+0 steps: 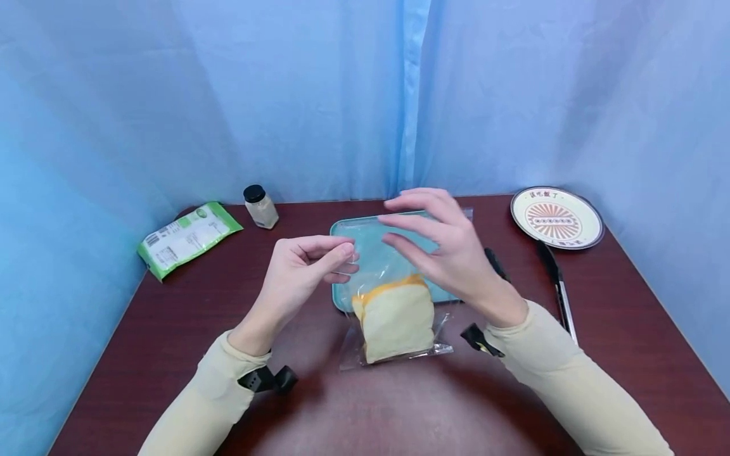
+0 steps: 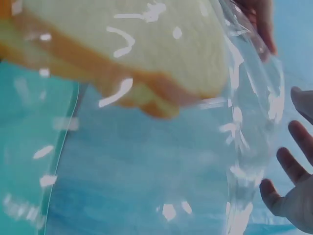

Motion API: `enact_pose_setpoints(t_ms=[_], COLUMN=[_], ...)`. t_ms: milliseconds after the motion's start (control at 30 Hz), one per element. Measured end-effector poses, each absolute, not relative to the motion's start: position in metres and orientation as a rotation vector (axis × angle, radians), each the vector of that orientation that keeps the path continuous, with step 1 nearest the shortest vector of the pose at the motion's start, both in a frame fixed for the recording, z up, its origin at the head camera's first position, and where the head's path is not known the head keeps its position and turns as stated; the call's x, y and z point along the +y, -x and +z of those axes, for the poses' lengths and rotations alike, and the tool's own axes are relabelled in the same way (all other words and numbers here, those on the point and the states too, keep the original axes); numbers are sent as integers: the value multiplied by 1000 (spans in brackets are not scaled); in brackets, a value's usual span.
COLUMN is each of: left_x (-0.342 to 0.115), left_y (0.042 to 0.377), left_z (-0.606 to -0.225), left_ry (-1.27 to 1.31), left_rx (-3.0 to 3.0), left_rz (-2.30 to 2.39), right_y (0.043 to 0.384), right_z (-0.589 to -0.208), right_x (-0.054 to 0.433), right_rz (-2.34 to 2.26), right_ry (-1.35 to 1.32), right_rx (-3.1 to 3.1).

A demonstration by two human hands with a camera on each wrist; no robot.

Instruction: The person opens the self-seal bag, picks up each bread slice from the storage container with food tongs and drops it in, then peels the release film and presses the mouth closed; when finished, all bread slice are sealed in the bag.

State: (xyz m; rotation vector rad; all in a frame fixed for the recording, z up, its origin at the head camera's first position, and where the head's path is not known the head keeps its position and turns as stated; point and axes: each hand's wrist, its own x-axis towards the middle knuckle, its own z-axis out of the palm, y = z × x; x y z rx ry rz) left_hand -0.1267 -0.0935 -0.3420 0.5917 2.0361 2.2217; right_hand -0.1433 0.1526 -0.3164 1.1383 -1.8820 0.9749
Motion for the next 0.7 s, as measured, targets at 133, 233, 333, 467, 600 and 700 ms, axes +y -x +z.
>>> enact_pose_setpoints(t_ms=[133,233,333,467,600,700], left_x=[-93,-93,-92,-92,-91,-91], left_y=[126,126,126,125,124,123], left_z=[-342,-343,-344,-345,-344,-345], left_ry=[-593,-585,-579,-581,-602,-636], left_rx=[2056,2069,2069,2100,2158,2212], left_rz=[2216,2223,2245,2260,2264,2265], right_y=[153,158,161,161,158,157], right_z=[-320,-324,-328,-330,-330,-329], right_x=[136,130,128,130,131,130], right_rz=[1026,1076,1100,1129,1146,1150], right_ry=[-1175,-1163,-1162,-1139,-1128,-1148], right_rx=[-1958,-1986,-2002,-2041,-2059,-2046])
